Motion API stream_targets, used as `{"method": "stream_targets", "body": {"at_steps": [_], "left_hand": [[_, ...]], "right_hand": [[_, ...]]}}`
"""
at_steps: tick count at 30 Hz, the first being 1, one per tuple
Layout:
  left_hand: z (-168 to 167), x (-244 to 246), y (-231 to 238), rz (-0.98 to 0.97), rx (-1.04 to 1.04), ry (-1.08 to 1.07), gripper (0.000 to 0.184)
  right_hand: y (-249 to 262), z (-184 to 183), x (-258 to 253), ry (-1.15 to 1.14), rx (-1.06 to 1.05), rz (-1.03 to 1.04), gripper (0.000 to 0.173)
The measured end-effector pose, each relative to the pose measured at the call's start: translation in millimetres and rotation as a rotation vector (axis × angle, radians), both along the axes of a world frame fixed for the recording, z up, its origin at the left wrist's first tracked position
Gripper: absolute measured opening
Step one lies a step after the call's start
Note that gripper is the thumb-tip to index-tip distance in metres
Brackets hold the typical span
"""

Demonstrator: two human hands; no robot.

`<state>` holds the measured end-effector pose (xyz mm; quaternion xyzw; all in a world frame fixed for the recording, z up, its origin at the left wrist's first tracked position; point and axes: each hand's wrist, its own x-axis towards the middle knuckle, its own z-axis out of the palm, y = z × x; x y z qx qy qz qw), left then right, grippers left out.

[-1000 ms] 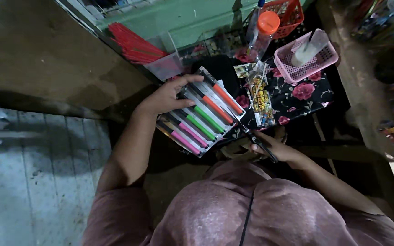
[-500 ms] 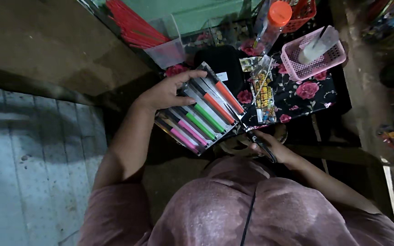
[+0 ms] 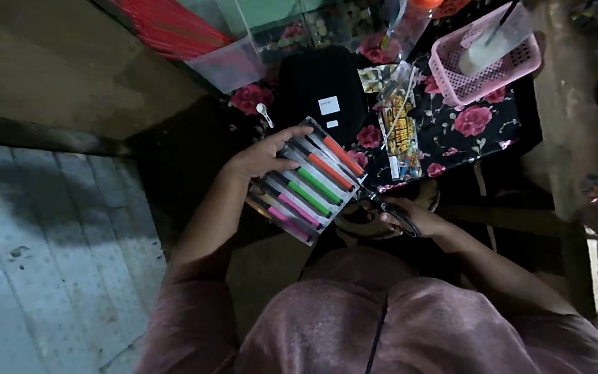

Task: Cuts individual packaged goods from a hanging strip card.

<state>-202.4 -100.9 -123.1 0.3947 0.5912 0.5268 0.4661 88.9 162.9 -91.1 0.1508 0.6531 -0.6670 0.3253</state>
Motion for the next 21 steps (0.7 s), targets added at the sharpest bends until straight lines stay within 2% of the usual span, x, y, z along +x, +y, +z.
{"method": "stream_targets", "body": {"at_steps": [2,4,8,11,13,16,19,21], "left_hand": [[-24.9,1.1,2.9,-0.008,-0.030,-0.006,0.080],[-33.1,5.2,8.1,-0.039,-0.098,-0.040,0.078],[-70.0,3.3,8.6,-0.048,-0.056,-0.094,0.079],[-85.4,-6.4,5.2,-0.007,-0.147,-0.078,0.077],[-94.0,-11.7,5.4,0.018,-0.196,-0.079,0.074],[-97.5,-12.6,2.7,0.043,-0.230,-0.095,0.078],[-87.8,-9.4,-6.3,0.055,-0.269,-0.078,0.084],[-80.0,-5.2,-15.9,0.095,-0.282,-0.063,0.081]], "right_hand": [[2.2,-10.8,-6.1,-0.051,0.009,0.028,0.043],[2.4,-23.1,-8.4,-0.082,0.004,0.069,0.035],[7.4,-42.8,-12.7,-0.138,0.051,0.040,0.040],[19.2,-63.0,-17.0,-0.099,0.122,0.041,0.051],[22.3,-74.0,-17.8,-0.100,0.117,-0.031,0.045],[17.8,-75.1,-20.5,-0.135,0.160,-0.064,0.039],[2.6,-60.4,-28.7,-0.152,0.278,-0.038,0.045],[-4.5,-66.8,-23.3,-0.065,0.287,-0.117,0.050]]}}
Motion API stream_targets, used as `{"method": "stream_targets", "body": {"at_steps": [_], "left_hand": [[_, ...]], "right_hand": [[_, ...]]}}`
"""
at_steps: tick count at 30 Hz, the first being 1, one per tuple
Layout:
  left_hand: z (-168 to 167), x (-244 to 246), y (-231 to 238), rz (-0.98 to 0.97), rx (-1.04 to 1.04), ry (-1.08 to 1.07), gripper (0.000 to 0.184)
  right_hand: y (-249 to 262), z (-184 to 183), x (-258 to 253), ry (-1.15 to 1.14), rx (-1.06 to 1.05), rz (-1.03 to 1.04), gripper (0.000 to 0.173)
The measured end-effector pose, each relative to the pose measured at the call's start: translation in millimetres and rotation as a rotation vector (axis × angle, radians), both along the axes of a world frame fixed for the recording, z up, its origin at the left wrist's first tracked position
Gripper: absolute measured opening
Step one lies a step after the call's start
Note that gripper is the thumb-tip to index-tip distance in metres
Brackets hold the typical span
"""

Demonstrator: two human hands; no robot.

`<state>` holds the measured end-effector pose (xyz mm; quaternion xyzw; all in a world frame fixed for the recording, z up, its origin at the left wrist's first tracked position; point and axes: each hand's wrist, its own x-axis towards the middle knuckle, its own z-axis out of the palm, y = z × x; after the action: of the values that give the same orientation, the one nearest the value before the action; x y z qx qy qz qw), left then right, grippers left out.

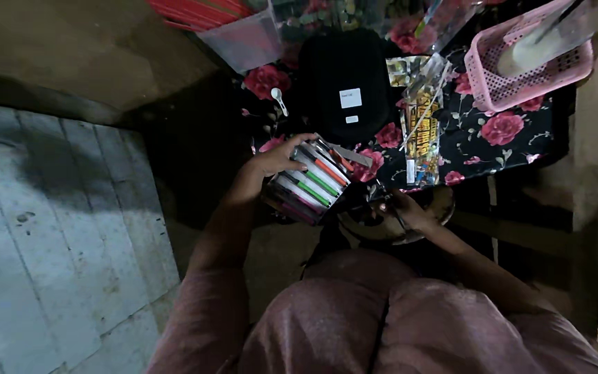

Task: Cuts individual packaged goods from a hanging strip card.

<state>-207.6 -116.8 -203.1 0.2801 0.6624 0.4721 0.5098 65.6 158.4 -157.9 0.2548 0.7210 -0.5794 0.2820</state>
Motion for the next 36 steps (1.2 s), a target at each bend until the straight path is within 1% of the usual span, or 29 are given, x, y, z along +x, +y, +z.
{"method": "stream_targets", "body": {"at_steps": [2,4,5,7,8,9,11,13,15,17,20,22,24,25,27,31,34,36], "left_hand": [[13.6,4.9,-10.0,0.048,0.016,0.039,0.076],[34.5,10.3,-19.4,0.141,0.032,0.069,0.072],[44.5,14.5,-22.4,0.230,0.036,0.082,0.067],[53.6,25.5,-21.9,0.507,0.044,0.114,0.053],[52.7,32.5,-17.8,0.672,0.052,0.122,0.047],[50.0,39.8,-11.5,0.829,0.064,0.107,0.045],[42.1,54.7,9.4,1.100,0.115,0.006,0.049],[36.2,67.4,36.4,1.266,0.124,-0.121,0.053],[25.8,75.2,61.5,1.349,0.150,-0.237,0.055],[12.1,84.1,80.1,1.356,0.107,-0.267,0.056],[-0.7,98.5,90.6,1.246,0.011,-0.259,0.053],[-2.8,103.2,88.9,1.159,-0.008,-0.270,0.048],[-5.6,103.8,86.2,1.073,-0.052,-0.237,0.039],[-5.2,103.0,83.6,1.025,-0.068,-0.239,0.042],[-3.3,100.9,80.8,0.934,-0.087,-0.262,0.049],[-2.2,101.4,84.1,0.868,-0.093,-0.318,0.045],[1.7,104.0,89.8,0.848,-0.108,-0.315,0.043],[1.1,105.2,93.6,0.840,-0.114,-0.307,0.044]], "right_hand": [[-6.6,-3.9,4.3,0.098,-0.020,-0.065,0.053],[-13.2,-4.3,5.3,0.170,-0.021,-0.114,0.051],[-15.1,-3.6,5.5,0.207,-0.016,-0.135,0.050],[-18.2,-1.4,5.8,0.280,0.038,-0.170,0.048],[-19.0,1.4,6.1,0.292,0.077,-0.174,0.049],[-19.6,5.2,6.0,0.298,0.122,-0.169,0.050],[-22.2,12.8,6.1,0.315,0.191,-0.150,0.052],[-27.0,21.1,6.3,0.314,0.197,-0.119,0.052],[-32.4,29.4,5.8,0.287,0.143,-0.074,0.052],[-37.5,28.8,7.5,0.214,0.040,-0.044,0.051],[-42.7,22.9,11.9,0.063,-0.135,-0.017,0.047],[-43.0,19.0,18.4,-0.006,-0.190,-0.001,0.044],[-39.8,14.7,26.7,-0.069,-0.217,0.045,0.046],[-37.6,12.1,30.6,-0.089,-0.224,0.071,0.048],[-35.3,9.2,34.1,-0.115,-0.233,0.087,0.050],[-35.1,-2.0,28.2,-0.091,-0.313,-0.025,0.046],[-38.5,-5.4,16.3,-0.017,-0.361,-0.080,0.042],[-41.8,-4.3,6.9,-0.021,-0.360,-0.106,0.041]]}}
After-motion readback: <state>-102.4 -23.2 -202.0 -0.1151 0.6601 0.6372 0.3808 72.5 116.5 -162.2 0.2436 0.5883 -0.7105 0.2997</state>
